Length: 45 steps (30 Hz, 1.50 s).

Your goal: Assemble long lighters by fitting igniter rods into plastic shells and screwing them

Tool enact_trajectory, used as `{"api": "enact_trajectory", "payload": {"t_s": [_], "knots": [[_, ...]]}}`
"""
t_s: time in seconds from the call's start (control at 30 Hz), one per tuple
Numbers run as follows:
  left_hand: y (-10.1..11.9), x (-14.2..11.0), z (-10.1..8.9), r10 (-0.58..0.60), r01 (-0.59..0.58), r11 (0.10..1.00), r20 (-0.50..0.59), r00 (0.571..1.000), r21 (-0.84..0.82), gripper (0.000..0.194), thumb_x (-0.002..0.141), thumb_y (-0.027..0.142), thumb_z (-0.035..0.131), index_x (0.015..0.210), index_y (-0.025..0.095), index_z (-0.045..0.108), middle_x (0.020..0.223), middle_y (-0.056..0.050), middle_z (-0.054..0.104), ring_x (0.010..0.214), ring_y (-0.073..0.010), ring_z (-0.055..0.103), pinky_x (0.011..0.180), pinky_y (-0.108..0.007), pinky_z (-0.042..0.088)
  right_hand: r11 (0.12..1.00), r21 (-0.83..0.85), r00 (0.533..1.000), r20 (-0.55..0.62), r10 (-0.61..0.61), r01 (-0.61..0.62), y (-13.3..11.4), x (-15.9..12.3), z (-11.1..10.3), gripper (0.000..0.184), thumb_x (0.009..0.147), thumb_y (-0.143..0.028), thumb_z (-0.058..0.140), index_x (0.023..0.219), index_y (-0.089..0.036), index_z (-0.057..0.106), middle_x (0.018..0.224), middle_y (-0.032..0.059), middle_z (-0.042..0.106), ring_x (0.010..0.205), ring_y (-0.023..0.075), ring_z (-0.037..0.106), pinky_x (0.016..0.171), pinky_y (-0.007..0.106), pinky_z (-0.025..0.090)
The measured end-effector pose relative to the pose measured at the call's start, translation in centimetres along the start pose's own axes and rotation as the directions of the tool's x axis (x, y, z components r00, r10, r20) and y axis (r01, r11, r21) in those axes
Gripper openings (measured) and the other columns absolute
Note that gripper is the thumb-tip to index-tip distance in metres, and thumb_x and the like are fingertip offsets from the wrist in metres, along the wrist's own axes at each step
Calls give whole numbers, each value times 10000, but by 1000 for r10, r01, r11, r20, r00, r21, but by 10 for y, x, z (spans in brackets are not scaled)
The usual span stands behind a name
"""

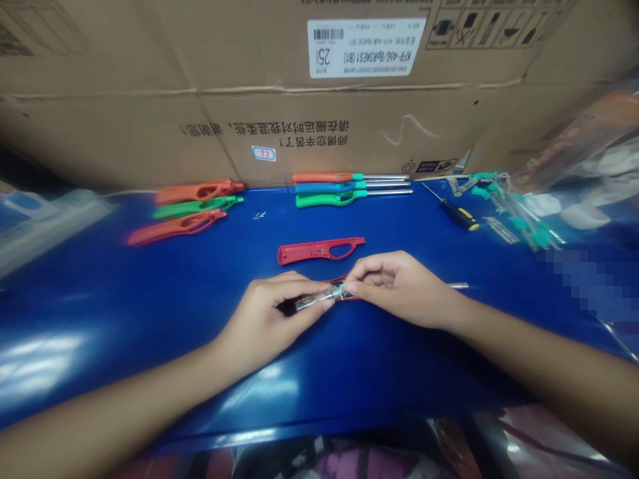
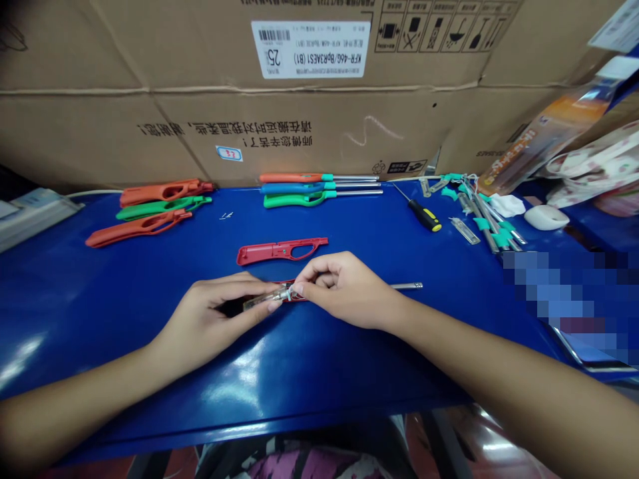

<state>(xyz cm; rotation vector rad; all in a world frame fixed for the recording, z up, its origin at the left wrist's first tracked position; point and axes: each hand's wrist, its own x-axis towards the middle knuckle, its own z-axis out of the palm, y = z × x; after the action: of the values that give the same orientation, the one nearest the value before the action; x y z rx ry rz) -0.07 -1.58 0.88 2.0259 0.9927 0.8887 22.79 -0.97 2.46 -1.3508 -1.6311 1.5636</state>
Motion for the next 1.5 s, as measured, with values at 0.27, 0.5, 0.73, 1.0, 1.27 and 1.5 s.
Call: {"api": "enact_trajectory", "payload": {"t_s": [0.27, 0.5, 0.73, 1.0, 1.27, 1.5], "knots": [[-1, -2, 1, -16, 16, 1000, -3, 1000, 0, 167, 868, 221, 750, 1022, 194, 809, 945, -45, 794, 737, -124, 705, 640, -207, 536, 998, 34, 998, -35, 51, -50, -6, 0, 3, 133, 824, -272, 694, 784, -146, 688, 713, 10, 661, 618, 86, 560, 566, 213, 398], [0, 0, 2, -47, 47, 999, -3, 999, -16, 164, 866, 219, 752, 1018, 197, 811, 930, -37, 793, 720, -116, 695, 637, -201, 526, 999, -10, 999, -27, 42, -43, -2, 0, 4, 155, 833, -306, 679, 802, -155, 683, 633, -17, 607, 534, 70, 474, 494, 214, 311], [2, 0, 0, -96, 96, 993, -1, 995, -65, 169, 856, 241, 762, 1011, 194, 813, 929, -44, 796, 736, -137, 707, 656, -221, 532, 1000, 21, 1000, -17, -3, 3, -4, -2, 0, 151, 835, -316, 691, 821, -166, 689, 778, 33, 707, 632, 96, 578, 520, 216, 366], [1, -2, 0, -108, 108, 992, -1, 994, -65, 164, 847, 243, 767, 996, 197, 816, 872, -39, 787, 683, -127, 673, 620, -223, 515, 1000, -27, 1000, -26, -3, 2, -1, -1, 1, 203, 830, -369, 669, 824, -167, 686, 750, 36, 679, 655, 119, 575, 577, 245, 400], [1, -3, 3, -106, 106, 993, -1, 994, -59, 151, 844, 229, 767, 983, 199, 818, 891, -37, 788, 705, -120, 690, 628, -204, 526, 1000, -19, 1000, -5, -19, 19, -1, -3, 2, 227, 834, -378, 670, 822, -151, 672, 693, -2, 613, 590, 85, 505, 541, 221, 340], [0, -2, 3, -77, 76, 995, -3, 997, -57, 161, 847, 222, 766, 999, 209, 816, 912, -42, 791, 740, -132, 708, 643, -212, 539, 999, -42, 1000, -23, -14, 13, 1, -2, 5, 207, 842, -347, 657, 817, -142, 668, 652, -22, 574, 531, 64, 427, 489, 216, 278]]}}
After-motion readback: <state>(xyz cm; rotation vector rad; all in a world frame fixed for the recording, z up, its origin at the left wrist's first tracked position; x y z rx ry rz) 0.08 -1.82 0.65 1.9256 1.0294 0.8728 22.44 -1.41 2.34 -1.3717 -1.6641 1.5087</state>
